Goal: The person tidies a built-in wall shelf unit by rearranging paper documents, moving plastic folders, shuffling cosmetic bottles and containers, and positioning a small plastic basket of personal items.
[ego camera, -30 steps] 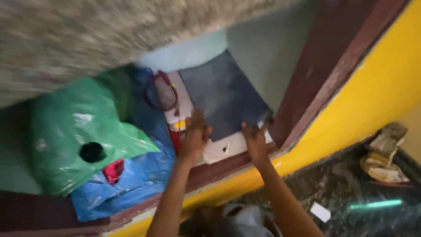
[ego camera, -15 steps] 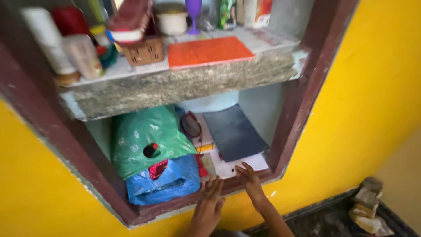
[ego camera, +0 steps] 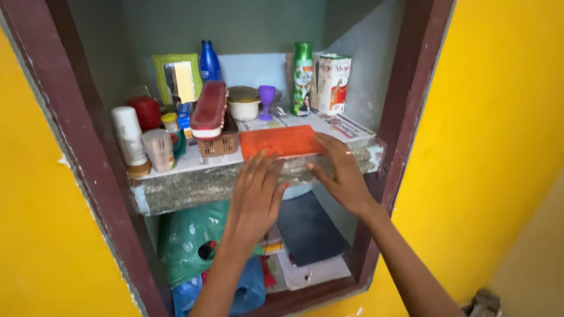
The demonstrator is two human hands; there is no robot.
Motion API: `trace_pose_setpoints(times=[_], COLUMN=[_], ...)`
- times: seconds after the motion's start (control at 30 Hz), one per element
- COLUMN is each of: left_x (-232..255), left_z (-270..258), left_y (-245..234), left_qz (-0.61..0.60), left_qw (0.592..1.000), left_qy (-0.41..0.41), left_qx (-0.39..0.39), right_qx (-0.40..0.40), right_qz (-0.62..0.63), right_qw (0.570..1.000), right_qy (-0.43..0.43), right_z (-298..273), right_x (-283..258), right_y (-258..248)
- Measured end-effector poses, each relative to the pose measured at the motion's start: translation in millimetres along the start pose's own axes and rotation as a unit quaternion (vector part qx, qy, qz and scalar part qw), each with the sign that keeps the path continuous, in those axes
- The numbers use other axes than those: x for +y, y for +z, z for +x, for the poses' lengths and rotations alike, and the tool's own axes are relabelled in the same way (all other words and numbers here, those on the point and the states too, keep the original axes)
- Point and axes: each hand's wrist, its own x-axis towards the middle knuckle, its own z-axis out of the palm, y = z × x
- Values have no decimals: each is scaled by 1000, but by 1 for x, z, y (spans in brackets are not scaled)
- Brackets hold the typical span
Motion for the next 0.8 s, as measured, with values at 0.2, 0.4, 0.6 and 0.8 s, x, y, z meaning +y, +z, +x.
trace_pose_setpoints(times=[0.2,0.4,0.6,0.8], left_x=[-56,-63,-59,-56], left_z=[33,27,28,30], left_y=[46,61,53,47], left_qz=[89,91,58,43], left_qw=[991,991,993,989], left_qy=[-50,-91,-98,-133], left_qx=[-91,-49,-33,-46], right_qx=[-140,-92,-79,-51], right_qz=[-134,-96,-101,-81], right_qw=[980,988,989,992], right_qy=[53,81,78,83], right_z=[21,19,18,14], right_x=[39,42,41,39], right_y=[25,30,33,33])
